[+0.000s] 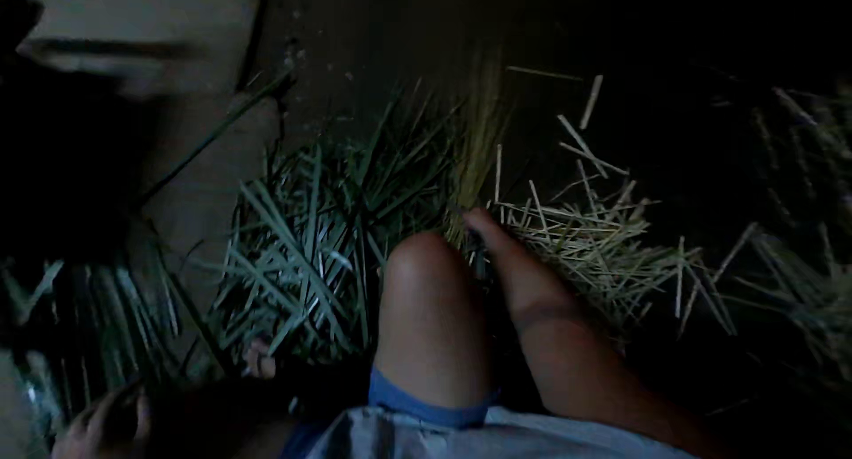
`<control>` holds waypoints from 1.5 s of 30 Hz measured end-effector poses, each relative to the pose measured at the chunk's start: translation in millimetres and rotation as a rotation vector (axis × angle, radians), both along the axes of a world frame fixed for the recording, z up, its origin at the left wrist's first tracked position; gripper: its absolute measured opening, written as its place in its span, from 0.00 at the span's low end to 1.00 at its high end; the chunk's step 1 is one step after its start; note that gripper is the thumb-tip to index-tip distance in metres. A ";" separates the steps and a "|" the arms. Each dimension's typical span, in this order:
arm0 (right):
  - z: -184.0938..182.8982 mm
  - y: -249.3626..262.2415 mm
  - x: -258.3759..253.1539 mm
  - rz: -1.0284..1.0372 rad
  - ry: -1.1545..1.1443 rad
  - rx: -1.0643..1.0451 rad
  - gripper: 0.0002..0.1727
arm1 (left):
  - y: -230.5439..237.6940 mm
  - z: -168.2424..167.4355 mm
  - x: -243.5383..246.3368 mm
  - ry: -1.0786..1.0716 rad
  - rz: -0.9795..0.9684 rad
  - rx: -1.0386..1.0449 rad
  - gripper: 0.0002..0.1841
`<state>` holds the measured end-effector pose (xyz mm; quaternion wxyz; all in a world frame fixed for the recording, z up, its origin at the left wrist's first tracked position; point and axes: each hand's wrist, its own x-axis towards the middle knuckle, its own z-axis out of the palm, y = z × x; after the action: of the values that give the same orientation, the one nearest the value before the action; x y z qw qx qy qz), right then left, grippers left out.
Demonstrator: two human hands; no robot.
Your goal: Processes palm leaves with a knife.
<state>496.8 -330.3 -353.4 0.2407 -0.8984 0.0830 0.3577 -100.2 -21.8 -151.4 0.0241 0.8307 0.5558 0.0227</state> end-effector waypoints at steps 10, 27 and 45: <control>165.8 109.9 -23.4 0.458 -0.251 0.033 0.23 | 7.8 17.3 -71.9 -0.992 0.412 -0.128 0.21; 211.6 235.0 -142.5 1.130 -0.411 -0.156 0.22 | 69.7 -222.7 -261.8 -0.527 1.034 -0.562 0.24; 214.8 248.2 -146.9 0.859 -0.344 -0.256 0.21 | 103.8 -332.3 -333.4 -0.090 0.981 -0.530 0.19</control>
<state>349.9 -82.1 -138.7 -0.0312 -0.9199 -0.2935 0.2581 -433.6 82.0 -483.7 0.2423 0.4386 0.8622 -0.0739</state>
